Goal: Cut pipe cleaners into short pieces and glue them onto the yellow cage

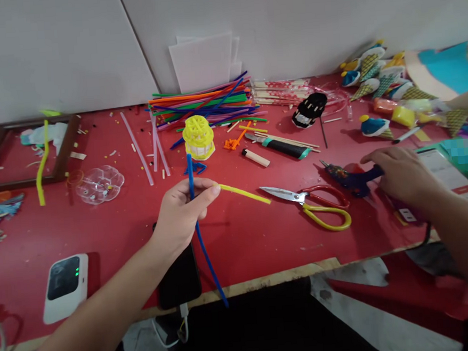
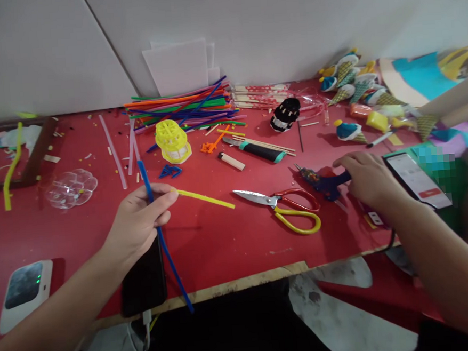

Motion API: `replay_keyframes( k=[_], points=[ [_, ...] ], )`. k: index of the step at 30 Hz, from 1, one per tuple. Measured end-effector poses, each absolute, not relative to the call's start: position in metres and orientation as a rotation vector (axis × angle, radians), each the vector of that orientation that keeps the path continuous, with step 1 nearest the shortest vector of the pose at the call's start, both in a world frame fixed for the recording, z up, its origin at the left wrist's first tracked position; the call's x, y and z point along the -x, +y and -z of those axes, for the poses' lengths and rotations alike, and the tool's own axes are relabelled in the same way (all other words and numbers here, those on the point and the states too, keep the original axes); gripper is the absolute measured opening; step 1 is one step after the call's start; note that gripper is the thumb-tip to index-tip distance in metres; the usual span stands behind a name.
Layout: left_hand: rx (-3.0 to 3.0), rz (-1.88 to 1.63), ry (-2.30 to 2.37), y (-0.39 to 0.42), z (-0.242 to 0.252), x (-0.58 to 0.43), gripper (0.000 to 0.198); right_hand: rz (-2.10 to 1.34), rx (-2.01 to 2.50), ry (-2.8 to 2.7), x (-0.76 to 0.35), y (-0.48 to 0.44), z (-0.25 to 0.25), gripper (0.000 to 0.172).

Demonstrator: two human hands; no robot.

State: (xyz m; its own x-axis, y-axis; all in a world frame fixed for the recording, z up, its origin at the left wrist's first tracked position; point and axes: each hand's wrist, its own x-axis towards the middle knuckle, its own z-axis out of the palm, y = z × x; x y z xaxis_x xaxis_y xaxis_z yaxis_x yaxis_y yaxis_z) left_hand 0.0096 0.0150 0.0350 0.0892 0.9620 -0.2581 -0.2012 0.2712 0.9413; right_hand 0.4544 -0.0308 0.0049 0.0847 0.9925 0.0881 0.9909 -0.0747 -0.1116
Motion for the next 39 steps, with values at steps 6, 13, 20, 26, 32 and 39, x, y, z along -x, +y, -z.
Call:
replay_keyframes(
  k=[6,13,20,26,32,39],
  points=[
    [-1.083,-1.146,1.071,0.004,-0.033,-0.010,0.012,-0.069,1.853,-1.980,-0.337,-0.043,-0.044,0.019],
    [-1.271,-1.140,0.998,-0.008,-0.040,-0.008,0.011,-1.028,1.282,-1.801,-0.226,-0.045,-0.056,0.029],
    [-1.289,-1.097,0.976,-0.018,-0.051,-0.004,0.014,-1.297,1.176,-1.552,-0.210,-0.039,-0.057,0.019],
    [-1.224,-0.991,1.075,-0.020,-0.052,-0.009,0.009,-1.363,1.205,-1.518,-0.213,-0.038,-0.060,0.016],
    [-0.982,-1.017,1.066,-0.018,-0.042,-0.012,0.010,-1.298,1.358,-1.593,-0.226,-0.039,-0.058,0.016],
    [-0.757,-1.091,1.115,0.001,-0.048,-0.004,0.019,-1.249,1.472,-1.531,-0.245,-0.032,-0.047,0.027]
  ],
)
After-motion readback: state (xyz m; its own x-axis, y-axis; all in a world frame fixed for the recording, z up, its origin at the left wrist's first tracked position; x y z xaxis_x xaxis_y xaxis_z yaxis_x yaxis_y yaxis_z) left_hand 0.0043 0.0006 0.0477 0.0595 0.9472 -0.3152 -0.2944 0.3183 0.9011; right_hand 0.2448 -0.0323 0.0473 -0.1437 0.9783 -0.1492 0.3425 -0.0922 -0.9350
